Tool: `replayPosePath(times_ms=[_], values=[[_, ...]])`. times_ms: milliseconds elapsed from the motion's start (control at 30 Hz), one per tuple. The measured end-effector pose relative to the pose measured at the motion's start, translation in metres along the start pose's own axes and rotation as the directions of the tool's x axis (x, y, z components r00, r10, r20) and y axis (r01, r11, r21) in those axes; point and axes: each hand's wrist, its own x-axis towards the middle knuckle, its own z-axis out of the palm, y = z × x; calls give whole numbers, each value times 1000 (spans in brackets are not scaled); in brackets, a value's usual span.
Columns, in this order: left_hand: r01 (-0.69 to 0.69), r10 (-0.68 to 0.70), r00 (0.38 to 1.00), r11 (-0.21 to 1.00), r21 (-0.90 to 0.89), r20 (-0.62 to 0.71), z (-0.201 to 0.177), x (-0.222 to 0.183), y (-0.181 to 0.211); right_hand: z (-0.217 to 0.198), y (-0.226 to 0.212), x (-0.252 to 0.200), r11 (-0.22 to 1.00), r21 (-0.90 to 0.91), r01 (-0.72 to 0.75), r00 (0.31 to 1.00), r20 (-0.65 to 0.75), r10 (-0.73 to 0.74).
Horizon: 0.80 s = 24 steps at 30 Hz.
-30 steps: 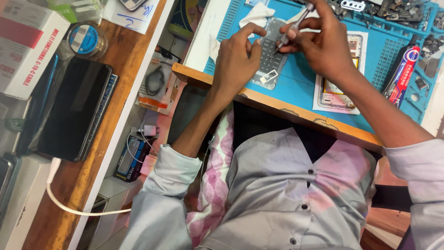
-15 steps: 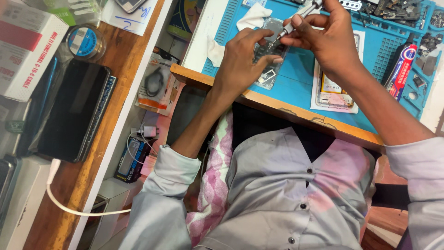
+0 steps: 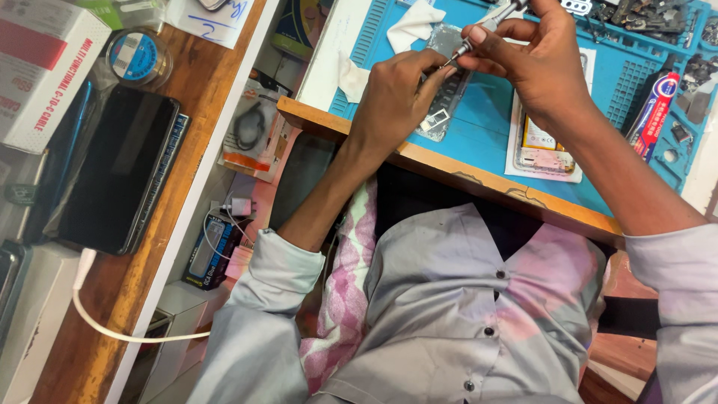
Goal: The person uses a screwdriver to remove screws from a disassembled smartphone's back cover and internal frame. They then handle a new replacement screen assembly, peeling off protective film and inspecting its edges before placing it aside. The person continues to unscrew components from the phone's chassis on a blue work mat.
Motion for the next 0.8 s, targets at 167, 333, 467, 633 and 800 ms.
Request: replayPosePath(times_ms=[167,333,467,633,800], values=[[22,-22,1000,1000,-19,-13,-3,-1,4,1,-1,0,999,17,33,999,-29,-33],[-5,4,999,1000,-20,-48,-3,0,5,-3,-3,0,998,-6,67,995,-67,-67],[-15,12,997,999,-43,-72,-3,-1,6,-1,-4,1,995,11,100,994,-48,-99],[-16,12,996,999,-38,-87,-3,-1,6,3,-7,0,994,21,106,994,-29,-105],[-12,9,997,999,-40,-79,-2,-1,5,6,-6,-2,997,10,81,996,-48,-80]])
